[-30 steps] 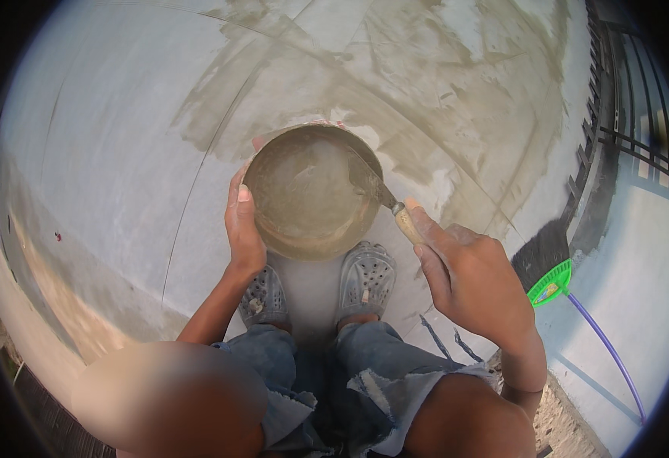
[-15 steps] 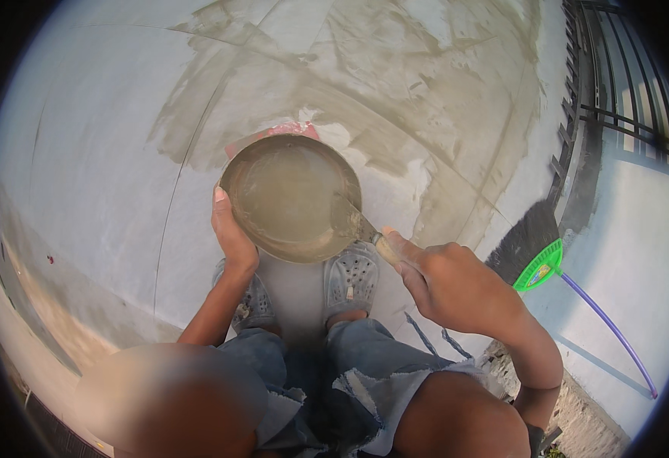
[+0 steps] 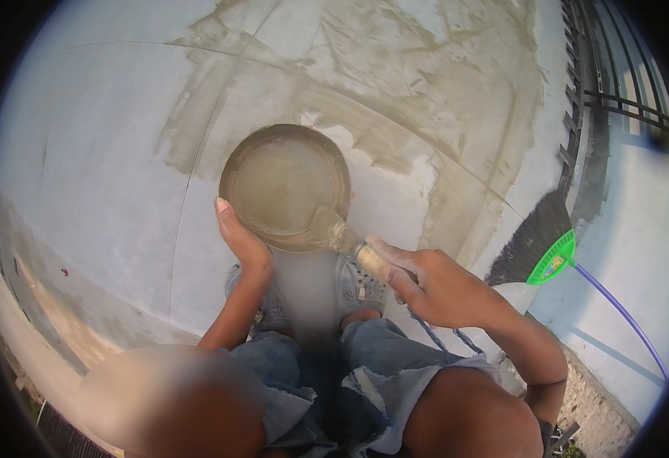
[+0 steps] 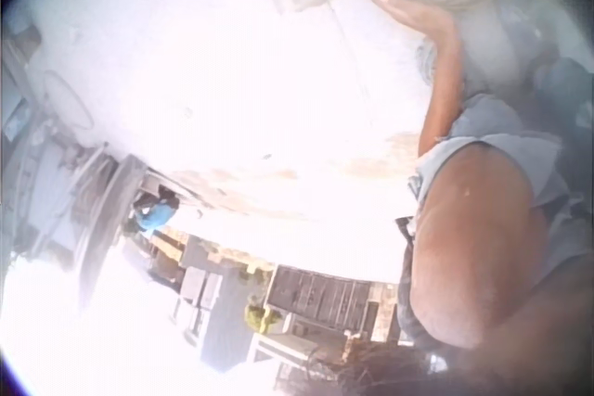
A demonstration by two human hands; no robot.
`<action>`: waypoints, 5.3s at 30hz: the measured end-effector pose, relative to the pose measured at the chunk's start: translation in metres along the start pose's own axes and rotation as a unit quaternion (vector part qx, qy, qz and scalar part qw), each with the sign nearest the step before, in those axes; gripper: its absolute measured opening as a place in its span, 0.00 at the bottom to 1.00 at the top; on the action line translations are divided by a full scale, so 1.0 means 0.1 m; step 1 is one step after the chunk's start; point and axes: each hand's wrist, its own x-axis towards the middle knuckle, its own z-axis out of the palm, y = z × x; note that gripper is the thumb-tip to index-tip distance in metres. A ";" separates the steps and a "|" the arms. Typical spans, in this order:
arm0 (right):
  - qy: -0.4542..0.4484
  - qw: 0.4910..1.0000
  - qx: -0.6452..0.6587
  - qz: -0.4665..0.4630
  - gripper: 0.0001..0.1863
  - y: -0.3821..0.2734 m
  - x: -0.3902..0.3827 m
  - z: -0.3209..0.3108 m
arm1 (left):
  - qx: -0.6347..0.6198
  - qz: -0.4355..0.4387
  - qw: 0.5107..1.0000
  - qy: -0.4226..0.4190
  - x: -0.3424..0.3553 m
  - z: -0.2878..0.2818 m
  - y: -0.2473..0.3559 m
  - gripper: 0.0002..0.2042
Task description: The person scoops wet cement from a metal bowl with a trowel and spreads it onto a tiled floor using a pink float. The person repeatedly transfers material from the bowl to the floor and smooths the surface in a continuous motion.
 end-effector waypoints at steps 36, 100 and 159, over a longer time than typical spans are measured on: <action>0.194 0.963 -0.148 -0.111 0.28 0.02 -0.19 -0.34 | 0.053 0.079 0.989 -0.113 0.28 -0.32 0.31 0.28; 0.218 0.910 0.044 -0.350 0.19 0.17 0.53 0.11 | 0.020 -0.004 0.992 -0.121 -0.17 -0.51 0.03 0.31; 0.449 0.797 -0.192 -0.354 0.22 -0.17 0.72 0.46 | -0.014 0.015 0.983 -0.180 -0.26 -0.25 0.15 0.33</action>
